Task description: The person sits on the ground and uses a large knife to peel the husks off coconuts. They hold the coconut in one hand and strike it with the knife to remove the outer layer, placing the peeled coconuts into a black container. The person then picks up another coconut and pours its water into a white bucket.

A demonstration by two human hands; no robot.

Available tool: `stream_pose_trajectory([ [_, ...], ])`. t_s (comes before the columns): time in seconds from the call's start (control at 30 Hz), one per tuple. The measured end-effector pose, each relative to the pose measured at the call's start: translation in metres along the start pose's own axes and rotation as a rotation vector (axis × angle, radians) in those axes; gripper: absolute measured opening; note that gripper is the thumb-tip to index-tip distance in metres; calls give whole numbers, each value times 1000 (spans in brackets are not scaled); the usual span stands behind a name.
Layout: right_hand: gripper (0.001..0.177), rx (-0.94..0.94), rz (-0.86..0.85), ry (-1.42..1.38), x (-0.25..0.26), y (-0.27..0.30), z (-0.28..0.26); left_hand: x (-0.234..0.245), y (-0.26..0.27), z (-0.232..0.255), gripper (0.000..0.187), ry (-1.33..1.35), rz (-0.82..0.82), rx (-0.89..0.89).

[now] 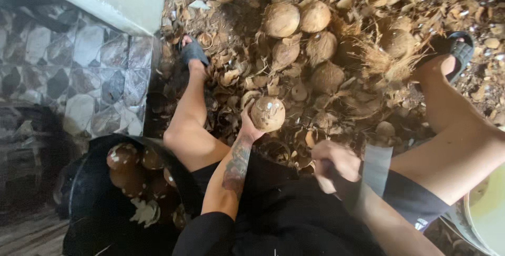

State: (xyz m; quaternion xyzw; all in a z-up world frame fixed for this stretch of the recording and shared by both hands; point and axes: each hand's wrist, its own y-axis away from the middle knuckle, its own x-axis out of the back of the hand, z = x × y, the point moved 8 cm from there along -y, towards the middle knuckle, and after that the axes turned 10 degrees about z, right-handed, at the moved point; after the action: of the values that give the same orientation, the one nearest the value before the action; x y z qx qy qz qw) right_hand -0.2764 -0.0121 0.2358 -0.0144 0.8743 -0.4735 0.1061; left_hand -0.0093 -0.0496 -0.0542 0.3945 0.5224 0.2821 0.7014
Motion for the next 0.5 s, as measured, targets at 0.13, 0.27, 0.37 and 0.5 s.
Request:
stream_pose_trajectory([
  [0.13,34,-1227,-607,622,18,132,74,10,-3,-1,67,11,40,47],
  [0.27,43,-1377,-573,854,63,141,81,-25,-5,37,59,6,60,-44],
  [0.37,9,-860,-242,598,37,42,46,-21,32,18,45,-45,119,-109],
  [0.5,13,-726,-256,494,33,52,48,-17,43,-2,51,-69,180,-126],
])
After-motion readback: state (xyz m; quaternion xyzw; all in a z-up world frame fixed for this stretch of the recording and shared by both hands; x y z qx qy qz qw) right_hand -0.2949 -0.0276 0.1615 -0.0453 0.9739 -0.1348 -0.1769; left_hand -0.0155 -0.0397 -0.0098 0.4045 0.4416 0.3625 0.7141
